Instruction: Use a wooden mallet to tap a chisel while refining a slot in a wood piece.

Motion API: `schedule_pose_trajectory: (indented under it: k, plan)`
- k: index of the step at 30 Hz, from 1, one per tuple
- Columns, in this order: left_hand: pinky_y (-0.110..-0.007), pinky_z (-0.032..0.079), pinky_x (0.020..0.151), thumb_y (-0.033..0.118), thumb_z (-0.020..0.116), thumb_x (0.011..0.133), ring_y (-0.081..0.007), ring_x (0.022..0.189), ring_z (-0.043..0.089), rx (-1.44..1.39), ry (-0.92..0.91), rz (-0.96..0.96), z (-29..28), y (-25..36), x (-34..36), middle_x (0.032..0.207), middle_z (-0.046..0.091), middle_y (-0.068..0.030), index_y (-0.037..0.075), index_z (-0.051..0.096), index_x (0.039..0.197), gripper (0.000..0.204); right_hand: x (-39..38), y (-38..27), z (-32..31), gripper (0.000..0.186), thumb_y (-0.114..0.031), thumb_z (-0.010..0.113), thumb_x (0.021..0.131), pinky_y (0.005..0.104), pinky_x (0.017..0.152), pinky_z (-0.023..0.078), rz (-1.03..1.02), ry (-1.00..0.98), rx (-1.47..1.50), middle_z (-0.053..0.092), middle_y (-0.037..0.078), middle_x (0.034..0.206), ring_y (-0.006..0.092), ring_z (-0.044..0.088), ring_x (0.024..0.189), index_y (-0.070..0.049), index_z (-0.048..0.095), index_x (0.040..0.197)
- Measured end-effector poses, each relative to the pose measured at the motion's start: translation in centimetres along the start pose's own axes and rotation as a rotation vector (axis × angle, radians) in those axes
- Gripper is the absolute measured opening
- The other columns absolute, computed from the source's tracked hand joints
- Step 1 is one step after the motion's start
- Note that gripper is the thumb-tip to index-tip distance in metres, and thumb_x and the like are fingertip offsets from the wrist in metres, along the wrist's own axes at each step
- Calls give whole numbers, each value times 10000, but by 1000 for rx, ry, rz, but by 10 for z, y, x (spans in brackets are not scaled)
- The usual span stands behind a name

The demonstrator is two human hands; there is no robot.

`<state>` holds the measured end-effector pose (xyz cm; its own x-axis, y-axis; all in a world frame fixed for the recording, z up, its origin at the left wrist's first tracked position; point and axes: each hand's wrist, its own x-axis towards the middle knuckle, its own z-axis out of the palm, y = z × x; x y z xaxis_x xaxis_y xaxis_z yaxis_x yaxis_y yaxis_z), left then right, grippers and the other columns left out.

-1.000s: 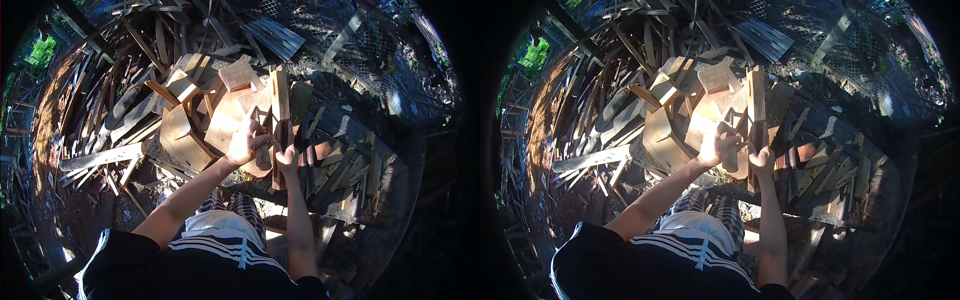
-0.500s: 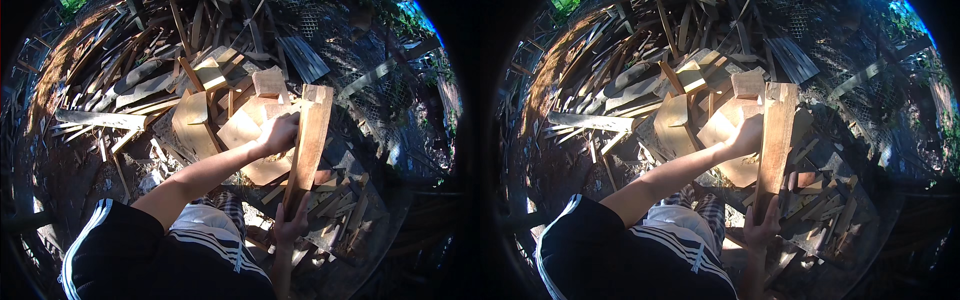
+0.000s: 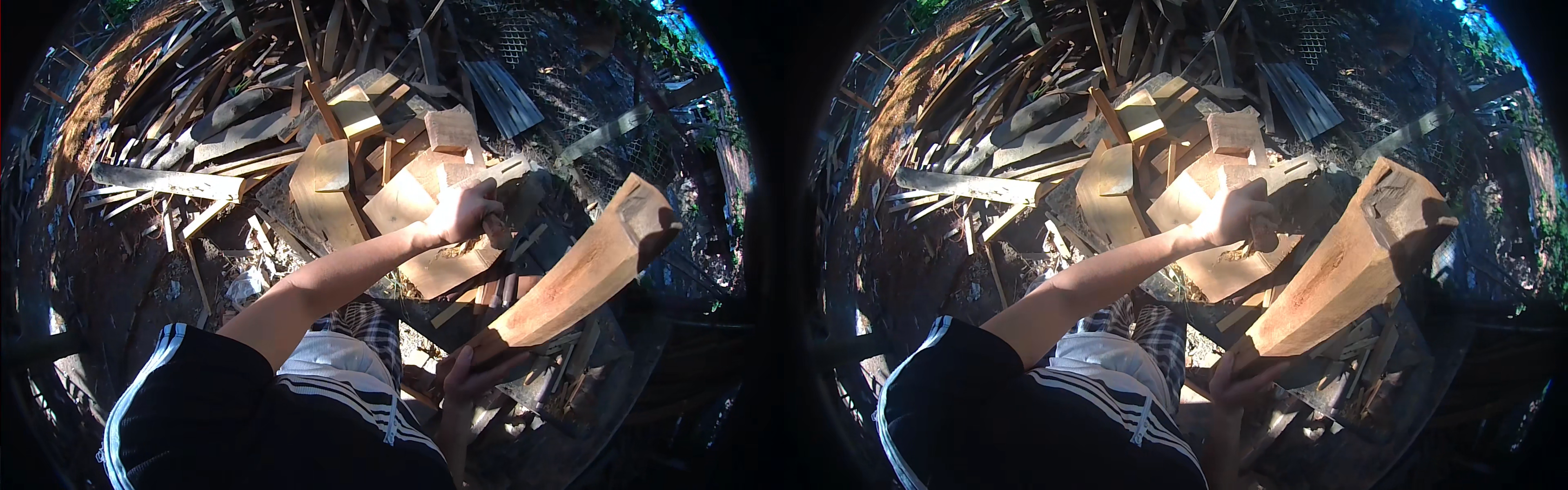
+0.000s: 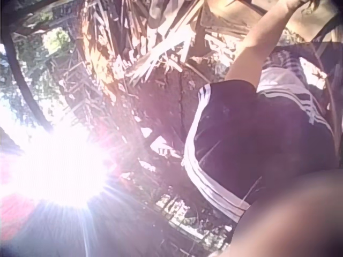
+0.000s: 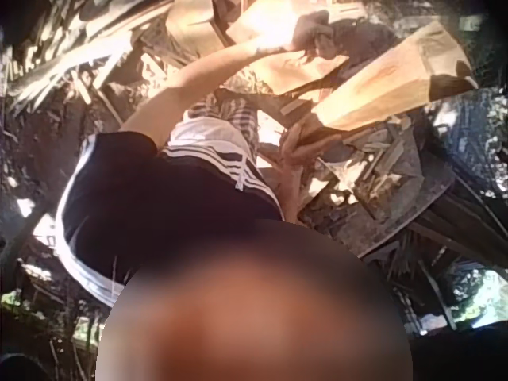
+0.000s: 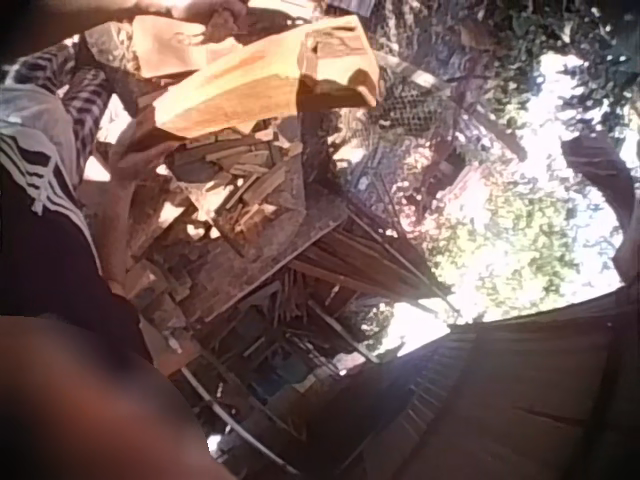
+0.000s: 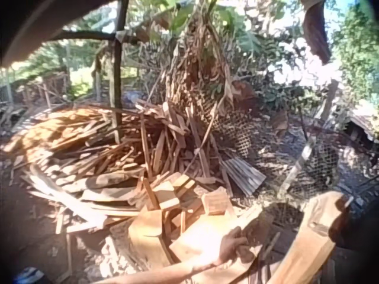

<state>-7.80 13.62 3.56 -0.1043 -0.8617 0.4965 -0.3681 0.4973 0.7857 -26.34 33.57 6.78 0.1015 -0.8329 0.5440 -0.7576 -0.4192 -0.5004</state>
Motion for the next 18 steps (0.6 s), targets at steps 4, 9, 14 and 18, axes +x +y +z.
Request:
schedule_pose_trajectory:
  k: [4, 9, 14, 18]
  plan:
    - [-379, 491, 723, 129, 704, 659, -307, 869, 601, 49, 16, -33, -9, -2, -9, 903, 554, -108, 112, 682, 886, 228, 15, 17, 7, 785, -184, 615, 874, 463, 1020, 386, 74, -243, 9, 401, 321, 1400, 442, 476, 1246, -23, 175, 1504]
    - [-358, 475, 725, 173, 738, 761, -275, 821, 578, -152, 121, -84, -16, -10, -20, 891, 549, -97, 75, 693, 880, 160, 26, 15, 6, 747, -186, 594, 887, 435, 1065, 343, 280, -154, 260, 344, 258, 1465, 384, 399, 1326, -31, 199, 1501]
    - [-271, 462, 904, 136, 745, 837, -111, 961, 581, -722, 613, -558, -24, -39, -44, 973, 597, -32, 77, 558, 1042, 284, 45, 47, 26, 712, -191, 568, 903, 415, 1093, 297, 232, -226, 258, 314, 232, 1484, 334, 346, 1359, -25, 212, 1497]
    - [-372, 479, 987, 60, 724, 832, -191, 1007, 623, -1109, 790, -665, -23, -49, -50, 1047, 614, -69, 83, 449, 1184, 447, 70, 57, 43, 691, -217, 561, 903, 412, 1103, 280, 310, -308, 280, 342, 206, 1485, 352, 353, 1352, -48, 243, 1493]
